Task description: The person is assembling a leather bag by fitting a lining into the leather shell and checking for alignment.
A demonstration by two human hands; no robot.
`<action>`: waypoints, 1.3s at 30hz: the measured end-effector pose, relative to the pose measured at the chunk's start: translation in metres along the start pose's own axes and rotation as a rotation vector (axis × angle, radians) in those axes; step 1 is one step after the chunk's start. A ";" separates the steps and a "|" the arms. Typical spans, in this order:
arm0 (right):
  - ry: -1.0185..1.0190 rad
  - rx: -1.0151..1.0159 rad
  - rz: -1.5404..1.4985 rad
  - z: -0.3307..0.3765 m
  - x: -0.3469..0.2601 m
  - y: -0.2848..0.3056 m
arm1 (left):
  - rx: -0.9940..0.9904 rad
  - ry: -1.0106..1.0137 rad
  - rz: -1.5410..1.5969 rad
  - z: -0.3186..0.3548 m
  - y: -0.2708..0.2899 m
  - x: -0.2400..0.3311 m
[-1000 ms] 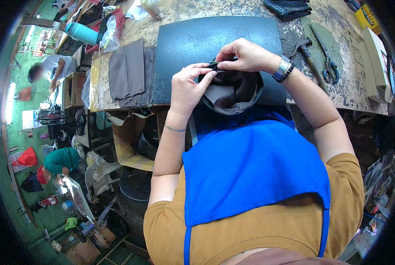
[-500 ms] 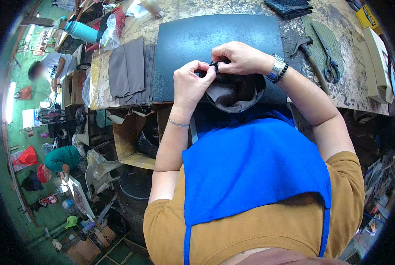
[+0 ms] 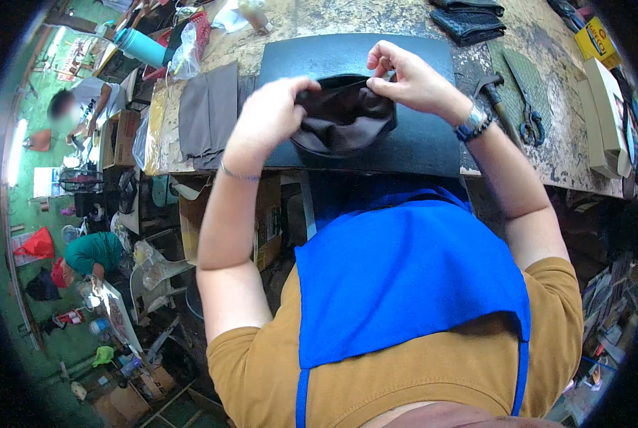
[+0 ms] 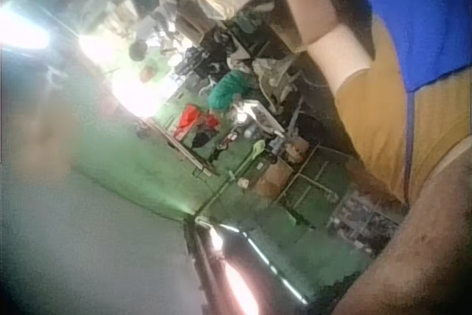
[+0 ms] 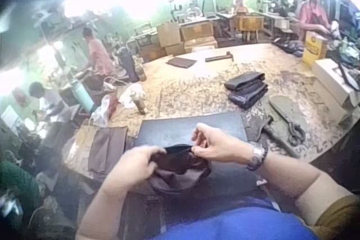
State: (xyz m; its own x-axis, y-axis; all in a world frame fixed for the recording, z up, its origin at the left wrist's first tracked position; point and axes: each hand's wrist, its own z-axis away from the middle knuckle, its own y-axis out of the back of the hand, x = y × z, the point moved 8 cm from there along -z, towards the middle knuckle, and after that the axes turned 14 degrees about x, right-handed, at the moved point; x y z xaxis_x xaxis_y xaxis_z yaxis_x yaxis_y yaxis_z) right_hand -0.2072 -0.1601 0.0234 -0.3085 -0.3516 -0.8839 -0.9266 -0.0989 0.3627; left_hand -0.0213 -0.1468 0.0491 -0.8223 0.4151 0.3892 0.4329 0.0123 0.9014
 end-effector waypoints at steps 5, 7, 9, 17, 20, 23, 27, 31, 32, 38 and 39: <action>-0.080 0.103 0.122 0.028 -0.020 0.005 | 0.236 0.002 0.027 -0.006 0.009 -0.001; -0.179 0.120 0.173 0.039 -0.001 0.016 | 0.171 0.144 0.319 0.007 -0.010 -0.018; -0.129 0.130 0.180 0.044 0.007 0.020 | 0.146 0.255 0.602 0.025 -0.020 -0.024; 0.253 0.234 0.374 0.035 -0.038 0.020 | 0.203 0.452 0.880 0.051 -0.034 -0.021; 0.411 0.213 0.443 0.029 -0.059 0.001 | 0.240 0.431 0.808 0.054 -0.031 -0.016; 0.396 0.083 0.440 0.019 -0.050 -0.020 | 0.251 0.410 0.728 0.051 -0.027 -0.008; 0.529 0.086 0.444 0.018 -0.052 -0.042 | 0.258 0.395 0.730 0.055 -0.028 -0.007; 0.392 -0.065 0.375 0.013 -0.041 -0.047 | 0.254 0.422 0.756 0.058 -0.031 -0.011; 0.426 -0.046 0.335 0.014 -0.043 -0.046 | 0.252 0.435 0.806 0.058 -0.032 -0.012; 0.352 -0.140 0.354 0.022 -0.042 -0.048 | 0.280 0.428 0.832 0.057 -0.031 -0.019; 0.348 -0.140 0.350 0.022 -0.042 -0.047 | 0.268 0.452 0.897 0.056 -0.032 -0.019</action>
State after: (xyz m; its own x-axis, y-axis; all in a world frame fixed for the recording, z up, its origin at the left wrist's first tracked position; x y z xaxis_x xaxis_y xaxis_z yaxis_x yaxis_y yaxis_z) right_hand -0.1554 -0.1204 0.0369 -0.4835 -0.6729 -0.5598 -0.7354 -0.0346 0.6767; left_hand 0.0014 -0.1038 0.0020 -0.1957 -0.0079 0.9806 0.9764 0.0920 0.1956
